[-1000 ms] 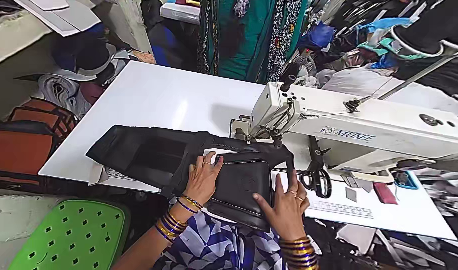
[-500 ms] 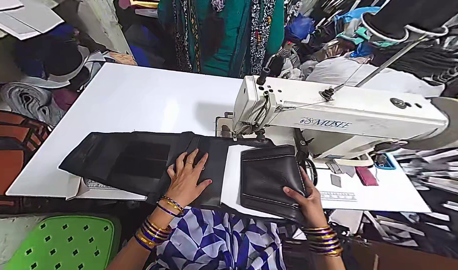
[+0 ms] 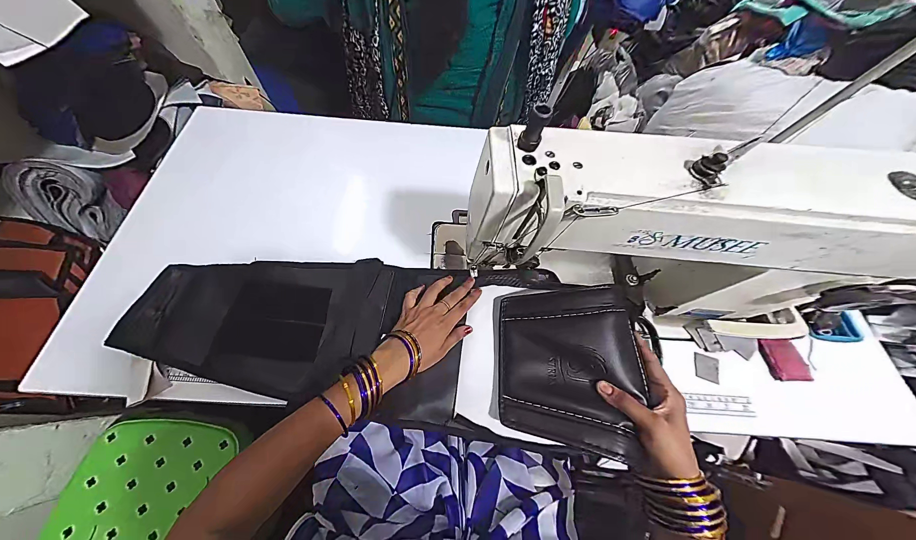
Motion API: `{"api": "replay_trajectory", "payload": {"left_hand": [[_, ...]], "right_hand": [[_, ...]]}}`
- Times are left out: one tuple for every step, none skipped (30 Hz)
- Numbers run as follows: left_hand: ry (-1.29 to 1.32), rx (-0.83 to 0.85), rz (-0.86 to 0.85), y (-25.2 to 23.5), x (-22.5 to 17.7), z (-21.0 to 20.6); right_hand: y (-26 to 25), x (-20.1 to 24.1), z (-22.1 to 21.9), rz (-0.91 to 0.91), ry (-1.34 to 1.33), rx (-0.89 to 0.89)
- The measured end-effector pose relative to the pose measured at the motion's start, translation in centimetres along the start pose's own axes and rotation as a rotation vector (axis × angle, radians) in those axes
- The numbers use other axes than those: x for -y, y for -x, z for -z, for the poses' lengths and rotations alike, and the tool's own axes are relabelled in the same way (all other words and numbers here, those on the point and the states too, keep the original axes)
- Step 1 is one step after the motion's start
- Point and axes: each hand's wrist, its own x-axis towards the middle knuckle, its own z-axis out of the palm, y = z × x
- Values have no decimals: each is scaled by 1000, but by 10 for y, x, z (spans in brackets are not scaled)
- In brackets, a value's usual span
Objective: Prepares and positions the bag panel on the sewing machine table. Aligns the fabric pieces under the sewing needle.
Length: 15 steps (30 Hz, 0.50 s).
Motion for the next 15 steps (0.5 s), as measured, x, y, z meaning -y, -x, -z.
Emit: {"api": "replay_trajectory", "payload": {"left_hand": [[4,-14,3,1,0,-1],[8,-24,9,1,0,-3],[11,-27,20,2,0,-3],[12,-35,30,1,0,-4],[13,-31,38,1,1,-2],[18,-28,41,0,1,0],[28,-39,36,-2,2,1],[31,-49,31,-4,4,2],[29,-56,26,-6,5,2],[26,-58,21,-8,6,3],[19,-66,13,-9,7,3],[8,-64,8,-10,8,4],[-2,-56,12,-10,8,5],[-6,-48,17,-9,7,6],[4,-27,31,-8,3,6]], "right_hand": [[-2,1,0,2,-4,8],[-3,2,0,0,-3,16],[-5,3,-1,-5,2,22],[-7,5,-1,-11,14,29],[-9,6,-2,-20,26,36],[-10,8,-3,-34,34,32],[-12,9,-4,-52,43,29],[-14,10,-4,-63,54,29],[-17,10,-4,-71,62,28],[-19,10,-4,-74,69,33],[-22,9,-3,-73,75,39],[-24,10,-2,-72,84,46],[-25,10,-2,-74,96,53],[-26,9,-2,-76,112,57],[-25,8,-2,-80,129,58]]}}
